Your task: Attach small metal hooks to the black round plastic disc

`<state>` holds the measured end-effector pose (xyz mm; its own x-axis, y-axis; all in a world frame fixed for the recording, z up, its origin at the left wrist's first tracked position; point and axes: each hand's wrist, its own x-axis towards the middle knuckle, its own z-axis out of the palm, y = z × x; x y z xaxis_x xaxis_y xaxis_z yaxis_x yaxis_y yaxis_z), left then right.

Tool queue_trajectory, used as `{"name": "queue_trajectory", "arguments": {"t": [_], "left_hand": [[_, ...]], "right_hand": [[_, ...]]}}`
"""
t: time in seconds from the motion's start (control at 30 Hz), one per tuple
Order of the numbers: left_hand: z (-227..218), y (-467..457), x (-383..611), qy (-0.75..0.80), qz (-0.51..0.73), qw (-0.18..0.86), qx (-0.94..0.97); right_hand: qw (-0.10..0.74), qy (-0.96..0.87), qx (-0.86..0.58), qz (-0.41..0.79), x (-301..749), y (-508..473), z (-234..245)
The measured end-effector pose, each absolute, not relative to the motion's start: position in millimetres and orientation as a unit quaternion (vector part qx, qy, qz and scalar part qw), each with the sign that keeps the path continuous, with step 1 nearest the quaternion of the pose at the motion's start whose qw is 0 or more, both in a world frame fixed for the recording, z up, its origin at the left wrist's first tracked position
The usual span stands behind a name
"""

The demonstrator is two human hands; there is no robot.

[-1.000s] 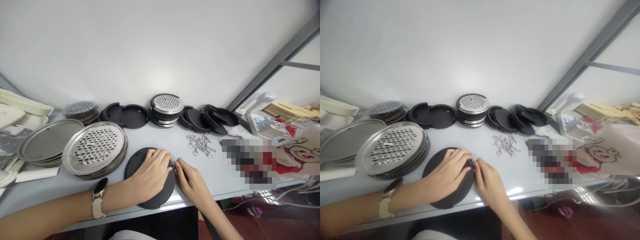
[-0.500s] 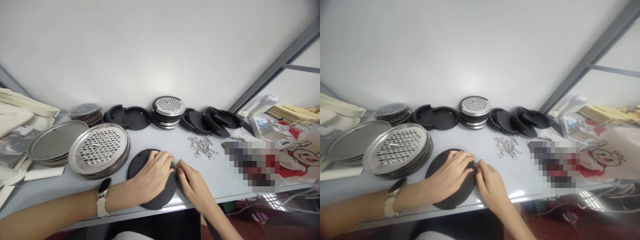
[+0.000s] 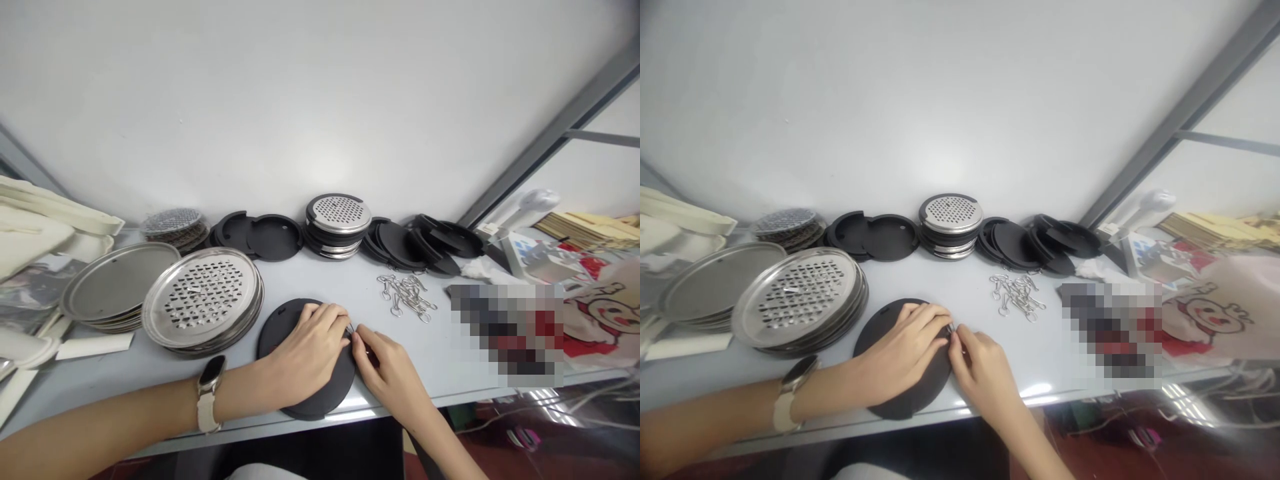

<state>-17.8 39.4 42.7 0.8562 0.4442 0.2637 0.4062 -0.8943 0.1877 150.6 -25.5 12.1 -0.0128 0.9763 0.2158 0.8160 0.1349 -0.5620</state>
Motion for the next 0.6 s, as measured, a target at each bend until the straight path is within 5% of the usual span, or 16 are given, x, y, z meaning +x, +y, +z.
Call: {"name": "queue_trajectory", "arguments": {"t": [0.6], "left_hand": [[42.1,38.9,-16.7,0.223,0.160,0.077,0.959]], "right_hand": [[0.308,-0.696,-0.630,0.153,151.2,-26.1,11.8]]}}
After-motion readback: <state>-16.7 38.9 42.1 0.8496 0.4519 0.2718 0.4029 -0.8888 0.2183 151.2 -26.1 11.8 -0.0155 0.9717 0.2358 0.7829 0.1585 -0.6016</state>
